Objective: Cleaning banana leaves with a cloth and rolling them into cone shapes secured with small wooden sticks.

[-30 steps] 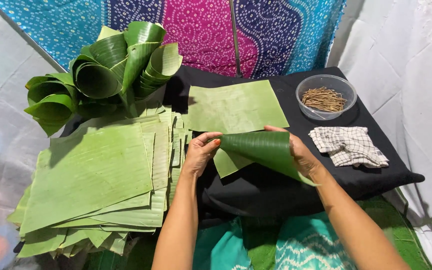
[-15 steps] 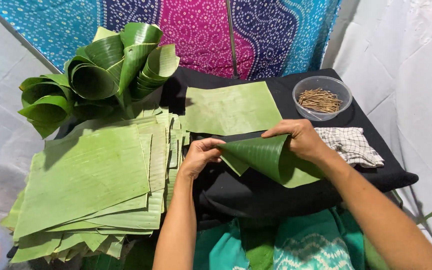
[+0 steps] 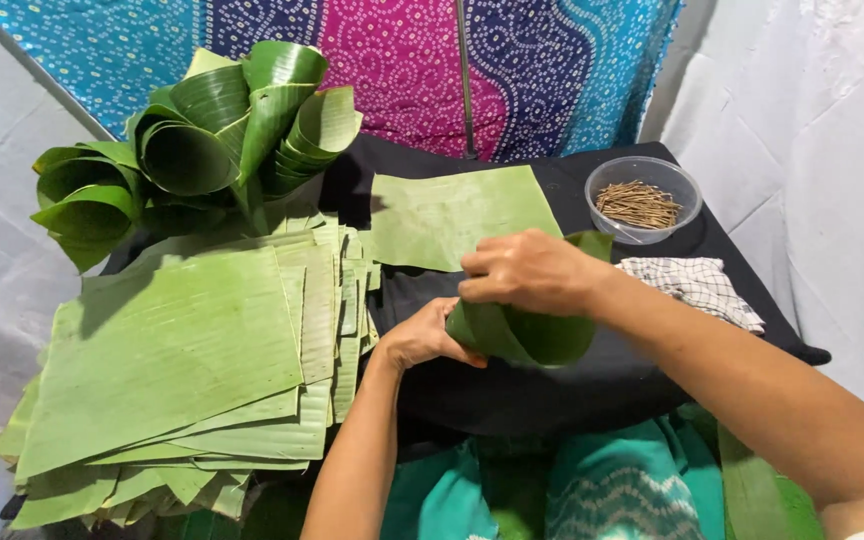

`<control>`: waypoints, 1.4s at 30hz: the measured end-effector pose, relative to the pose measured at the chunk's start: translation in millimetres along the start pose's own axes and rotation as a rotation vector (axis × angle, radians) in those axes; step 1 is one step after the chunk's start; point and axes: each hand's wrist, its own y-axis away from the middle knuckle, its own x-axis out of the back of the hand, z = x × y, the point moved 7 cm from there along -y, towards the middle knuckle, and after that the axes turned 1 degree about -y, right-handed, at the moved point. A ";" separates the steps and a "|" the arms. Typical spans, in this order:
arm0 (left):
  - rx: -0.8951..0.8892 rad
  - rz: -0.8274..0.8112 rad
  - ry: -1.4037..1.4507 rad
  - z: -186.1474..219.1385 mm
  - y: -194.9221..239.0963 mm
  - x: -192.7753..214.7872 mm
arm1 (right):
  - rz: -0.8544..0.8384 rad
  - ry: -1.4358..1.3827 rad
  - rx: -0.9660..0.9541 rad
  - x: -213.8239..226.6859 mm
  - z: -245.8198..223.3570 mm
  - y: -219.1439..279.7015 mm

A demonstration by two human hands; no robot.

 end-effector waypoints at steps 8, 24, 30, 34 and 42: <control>-0.160 0.185 0.028 10.7 3.7 9.3 | -0.076 -0.244 -0.704 60.5 73.2 18.8; -0.171 0.027 0.092 34.4 24.9 -56.2 | 0.373 -1.419 -0.893 76.5 41.9 34.6; -0.167 -0.481 0.441 49.5 27.3 -101.0 | 0.310 -1.571 -0.705 102.4 9.7 16.4; -0.180 -0.405 0.437 32.3 25.1 -102.8 | 0.426 -1.641 -0.721 98.0 13.6 31.2; -0.068 -0.415 0.576 43.8 37.9 -125.0 | 0.534 -1.749 -0.703 81.2 23.9 40.5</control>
